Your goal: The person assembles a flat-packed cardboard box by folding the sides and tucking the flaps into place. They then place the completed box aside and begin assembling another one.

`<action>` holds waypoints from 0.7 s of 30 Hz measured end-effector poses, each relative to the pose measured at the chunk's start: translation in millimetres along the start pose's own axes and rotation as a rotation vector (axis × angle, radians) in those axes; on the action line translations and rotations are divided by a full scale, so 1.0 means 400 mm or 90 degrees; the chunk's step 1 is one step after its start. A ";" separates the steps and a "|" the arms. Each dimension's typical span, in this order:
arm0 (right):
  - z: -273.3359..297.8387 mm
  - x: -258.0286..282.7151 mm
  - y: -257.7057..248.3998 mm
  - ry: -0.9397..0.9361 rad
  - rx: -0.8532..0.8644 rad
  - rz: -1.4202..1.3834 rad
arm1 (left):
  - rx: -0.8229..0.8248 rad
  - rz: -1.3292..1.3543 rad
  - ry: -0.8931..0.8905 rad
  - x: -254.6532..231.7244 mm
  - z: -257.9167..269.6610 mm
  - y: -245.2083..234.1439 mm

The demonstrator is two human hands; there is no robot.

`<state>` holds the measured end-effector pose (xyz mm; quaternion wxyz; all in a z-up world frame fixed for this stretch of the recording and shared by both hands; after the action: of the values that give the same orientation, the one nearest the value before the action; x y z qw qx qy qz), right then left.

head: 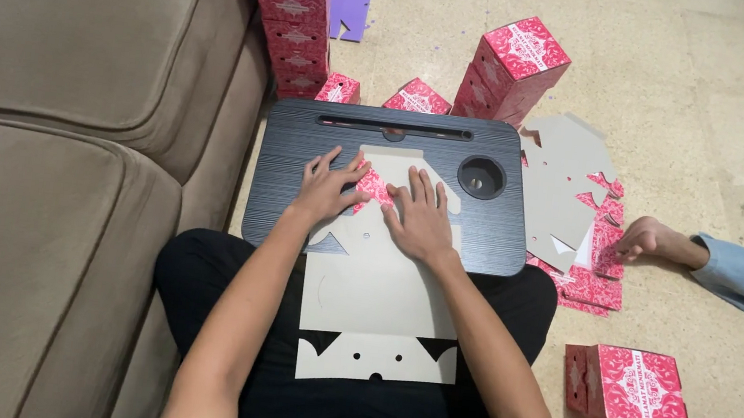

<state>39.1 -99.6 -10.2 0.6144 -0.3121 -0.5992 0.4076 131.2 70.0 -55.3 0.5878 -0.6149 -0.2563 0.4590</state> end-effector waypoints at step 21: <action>0.003 0.007 -0.014 -0.008 -0.012 -0.012 | -0.153 0.051 -0.061 0.033 -0.025 0.029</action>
<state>38.5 -99.7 -4.0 0.6116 -0.3097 -0.6097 0.3979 143.2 74.4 -71.0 0.4782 -0.6682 -0.3124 0.4767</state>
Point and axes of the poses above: each hand's wrist, its own z-axis away from the middle knuckle, its own y-axis out of the palm, x = y × z, the point moved 6 cm from there along -z, towards the middle knuckle, and after that the axes turned 12 degrees about -z, right-handed, at the moved point
